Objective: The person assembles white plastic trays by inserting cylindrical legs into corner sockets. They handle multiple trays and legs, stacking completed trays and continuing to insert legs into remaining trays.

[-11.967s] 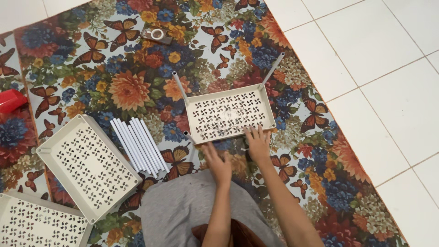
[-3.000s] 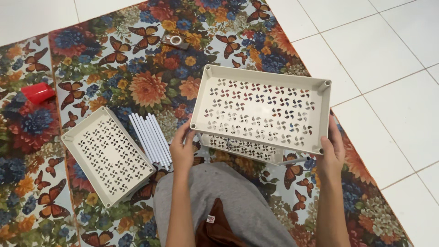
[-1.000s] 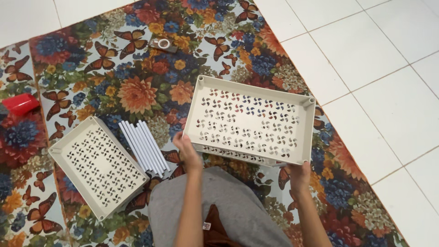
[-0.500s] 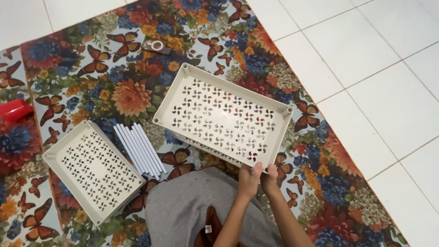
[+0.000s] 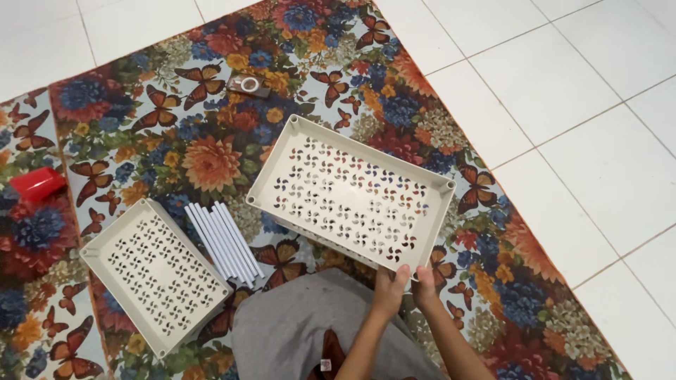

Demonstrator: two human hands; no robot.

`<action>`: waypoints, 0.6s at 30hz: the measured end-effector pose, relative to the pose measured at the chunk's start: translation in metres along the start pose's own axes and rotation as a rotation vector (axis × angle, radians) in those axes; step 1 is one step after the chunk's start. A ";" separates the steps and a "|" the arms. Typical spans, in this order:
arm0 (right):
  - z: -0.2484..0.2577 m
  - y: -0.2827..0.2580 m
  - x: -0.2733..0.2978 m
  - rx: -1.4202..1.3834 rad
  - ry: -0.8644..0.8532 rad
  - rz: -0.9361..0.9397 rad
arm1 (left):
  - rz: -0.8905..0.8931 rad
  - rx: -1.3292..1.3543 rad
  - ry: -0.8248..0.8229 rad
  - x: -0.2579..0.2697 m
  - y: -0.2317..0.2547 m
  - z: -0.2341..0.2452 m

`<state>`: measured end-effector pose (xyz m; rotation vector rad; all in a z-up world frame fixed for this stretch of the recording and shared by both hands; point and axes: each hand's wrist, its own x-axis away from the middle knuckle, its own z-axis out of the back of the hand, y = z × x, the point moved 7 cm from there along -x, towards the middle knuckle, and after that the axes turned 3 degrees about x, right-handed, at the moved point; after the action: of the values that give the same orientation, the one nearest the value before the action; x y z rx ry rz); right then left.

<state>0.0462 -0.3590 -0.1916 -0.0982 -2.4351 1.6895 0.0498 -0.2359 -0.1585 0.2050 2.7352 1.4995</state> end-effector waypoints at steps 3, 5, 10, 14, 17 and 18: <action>0.006 -0.021 -0.002 0.077 -0.006 0.091 | 0.014 -0.004 0.029 0.009 0.009 -0.001; 0.010 -0.035 -0.026 0.051 0.104 0.098 | 0.025 0.002 0.024 0.007 0.018 0.001; 0.026 -0.093 -0.065 0.206 0.300 0.168 | 0.075 -0.222 0.050 0.015 0.035 0.033; 0.013 -0.110 -0.068 0.184 0.091 0.071 | 0.275 -0.328 0.129 -0.006 0.030 0.096; -0.002 -0.091 -0.055 0.260 0.054 -0.073 | 0.086 -0.441 0.218 -0.044 0.051 0.142; -0.003 -0.075 -0.043 0.270 0.090 -0.166 | 0.042 -0.413 0.303 -0.052 0.057 0.160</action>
<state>0.0923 -0.3890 -0.1255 0.0616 -2.0677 1.8730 0.1200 -0.0780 -0.1998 0.0268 2.5485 2.2239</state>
